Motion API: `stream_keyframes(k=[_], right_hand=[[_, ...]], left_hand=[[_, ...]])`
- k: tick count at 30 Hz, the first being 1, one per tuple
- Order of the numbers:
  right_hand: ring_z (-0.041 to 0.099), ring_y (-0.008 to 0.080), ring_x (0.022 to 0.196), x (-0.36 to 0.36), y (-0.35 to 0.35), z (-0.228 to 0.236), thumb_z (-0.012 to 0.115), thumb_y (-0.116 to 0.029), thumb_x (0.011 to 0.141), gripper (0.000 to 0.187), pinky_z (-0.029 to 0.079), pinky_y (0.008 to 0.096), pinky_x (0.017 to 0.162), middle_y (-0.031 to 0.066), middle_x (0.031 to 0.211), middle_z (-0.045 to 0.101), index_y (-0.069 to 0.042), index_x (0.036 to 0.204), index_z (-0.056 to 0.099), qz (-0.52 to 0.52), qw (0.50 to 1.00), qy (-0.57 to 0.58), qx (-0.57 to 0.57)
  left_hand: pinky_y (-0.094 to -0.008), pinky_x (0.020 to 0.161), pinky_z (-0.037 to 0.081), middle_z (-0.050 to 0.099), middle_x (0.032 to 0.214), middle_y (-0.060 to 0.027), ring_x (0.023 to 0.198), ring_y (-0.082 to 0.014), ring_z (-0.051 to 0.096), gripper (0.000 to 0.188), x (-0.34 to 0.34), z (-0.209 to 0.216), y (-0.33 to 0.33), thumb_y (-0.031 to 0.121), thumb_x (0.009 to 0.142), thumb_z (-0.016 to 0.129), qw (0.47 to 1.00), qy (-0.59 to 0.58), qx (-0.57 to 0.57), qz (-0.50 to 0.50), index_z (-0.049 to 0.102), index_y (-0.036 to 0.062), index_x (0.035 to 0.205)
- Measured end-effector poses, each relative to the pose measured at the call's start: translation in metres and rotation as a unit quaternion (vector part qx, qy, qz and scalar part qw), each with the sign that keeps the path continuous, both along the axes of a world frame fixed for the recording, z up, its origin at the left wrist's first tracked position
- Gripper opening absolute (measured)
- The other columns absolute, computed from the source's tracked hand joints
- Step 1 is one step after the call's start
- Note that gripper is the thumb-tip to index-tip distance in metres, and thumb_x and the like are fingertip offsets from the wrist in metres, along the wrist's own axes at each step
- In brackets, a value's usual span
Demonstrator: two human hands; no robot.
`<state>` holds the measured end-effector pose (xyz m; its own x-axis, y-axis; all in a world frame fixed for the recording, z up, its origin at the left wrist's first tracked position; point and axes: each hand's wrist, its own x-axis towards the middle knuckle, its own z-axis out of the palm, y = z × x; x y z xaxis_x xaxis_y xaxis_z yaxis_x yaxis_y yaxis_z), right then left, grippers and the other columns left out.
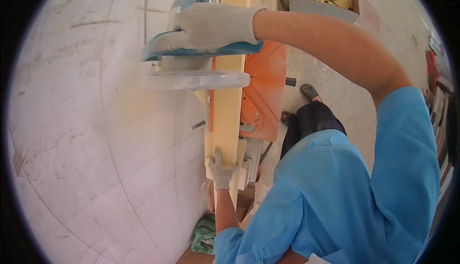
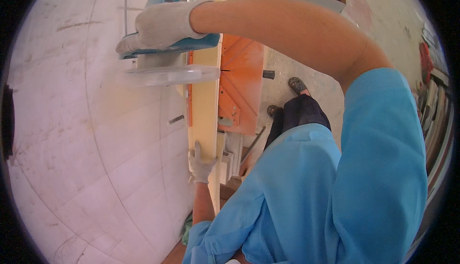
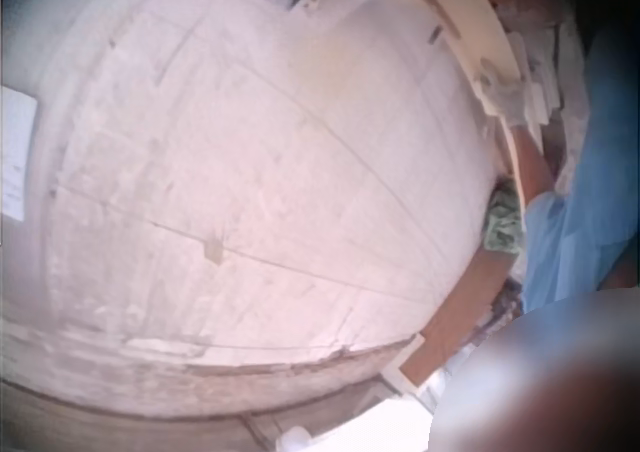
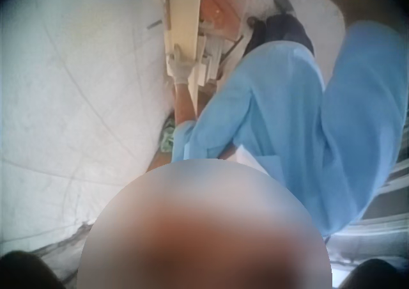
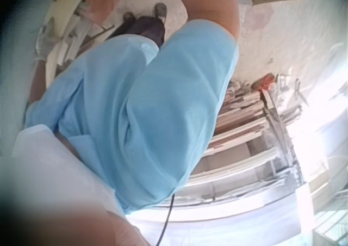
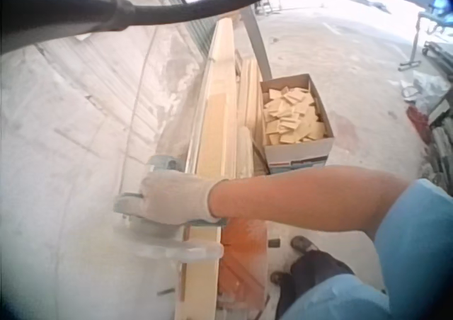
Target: The person uses a miter saw to cut small rectangular pieces from a long wooden plank. They position the plank, lower the saw to make cuts, and place the cut pieces into a cardboard box. The process is repeated multiple times.
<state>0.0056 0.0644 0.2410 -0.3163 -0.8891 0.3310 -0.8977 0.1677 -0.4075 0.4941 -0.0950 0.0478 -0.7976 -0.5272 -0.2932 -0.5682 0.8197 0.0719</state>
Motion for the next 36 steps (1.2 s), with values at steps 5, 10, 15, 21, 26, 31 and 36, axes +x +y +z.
stream_keyframes(k=[5, 10, 15, 21, 26, 31, 36], right_hand=[[0.069, 0.0272, 0.070, 0.007, 0.011, 0.015, 0.050, -0.025, 0.108, 0.035, 0.058, 0.0444, 0.063, 0.0118, 0.082, 0.068, -0.026, 0.139, 0.064, -0.010, 0.999, -0.051, -0.004], [0.070, 0.0267, 0.066, 0.007, 0.012, 0.014, 0.043, -0.054, 0.109, 0.056, 0.059, 0.0445, 0.062, 0.0136, 0.074, 0.068, -0.012, 0.109, 0.079, -0.060, 0.981, -0.181, 0.024], [0.069, 0.0266, 0.062, 0.007, 0.009, 0.005, 0.045, -0.070, 0.102, 0.076, 0.059, 0.0435, 0.061, 0.0153, 0.065, 0.066, -0.002, 0.087, 0.078, -0.051, 0.981, -0.176, -0.055], [0.068, 0.0248, 0.059, 0.007, 0.009, 0.003, 0.046, -0.070, 0.102, 0.077, 0.058, 0.0407, 0.058, 0.0141, 0.063, 0.064, -0.002, 0.086, 0.078, -0.078, 0.976, -0.200, -0.036], [0.070, 0.0237, 0.066, 0.006, 0.003, -0.001, 0.045, -0.062, 0.105, 0.063, 0.058, 0.0399, 0.059, 0.0127, 0.072, 0.068, -0.010, 0.101, 0.079, -0.062, 0.987, -0.146, -0.028], [0.072, 0.0264, 0.078, 0.003, 0.004, -0.004, 0.054, -0.020, 0.106, 0.033, 0.059, 0.0423, 0.062, 0.0113, 0.090, 0.071, -0.026, 0.135, 0.067, -0.011, 0.999, -0.035, 0.017], [0.071, 0.0304, 0.077, 0.005, 0.028, -0.022, 0.053, -0.033, 0.106, 0.032, 0.057, 0.0412, 0.069, 0.0149, 0.086, 0.071, -0.022, 0.131, 0.069, 0.012, 0.996, -0.012, -0.083]], left_hand=[[-0.0558, 0.101, 0.049, 0.052, 0.132, -0.0309, 0.118, -0.0497, 0.055, 0.114, -0.029, -0.001, 0.000, 0.036, 0.058, 0.093, 1.000, 0.016, 0.022, 0.007, 0.040, 0.0198, 0.158], [-0.0561, 0.098, 0.050, 0.054, 0.129, -0.0298, 0.116, -0.0493, 0.056, 0.112, -0.049, 0.003, 0.006, 0.037, 0.059, 0.093, 1.000, 0.014, 0.014, 0.005, 0.042, 0.0201, 0.157], [-0.0548, 0.096, 0.050, 0.054, 0.126, -0.0277, 0.114, -0.0470, 0.057, 0.112, -0.060, 0.005, 0.008, 0.035, 0.059, 0.094, 0.999, 0.038, -0.001, -0.013, 0.042, 0.0189, 0.157], [-0.0541, 0.097, 0.051, 0.055, 0.123, -0.0263, 0.112, -0.0462, 0.058, 0.112, -0.066, 0.006, 0.009, 0.032, 0.058, 0.094, 0.999, 0.033, 0.003, -0.007, 0.043, 0.0169, 0.157], [-0.0536, 0.096, 0.051, 0.055, 0.122, -0.0259, 0.112, -0.0456, 0.058, 0.112, -0.069, 0.008, 0.010, 0.032, 0.058, 0.094, 0.999, 0.039, -0.009, -0.012, 0.044, 0.0165, 0.156], [-0.0565, 0.102, 0.048, 0.053, 0.134, -0.0329, 0.119, -0.0497, 0.055, 0.111, -0.071, 0.007, 0.007, 0.036, 0.060, 0.093, 0.999, 0.013, 0.042, 0.018, 0.041, 0.0205, 0.158], [-0.0563, 0.099, 0.049, 0.054, 0.133, -0.0297, 0.116, -0.0483, 0.056, 0.111, -0.072, 0.005, 0.009, 0.038, 0.060, 0.093, 1.000, 0.027, 0.014, 0.006, 0.043, 0.0192, 0.157]])
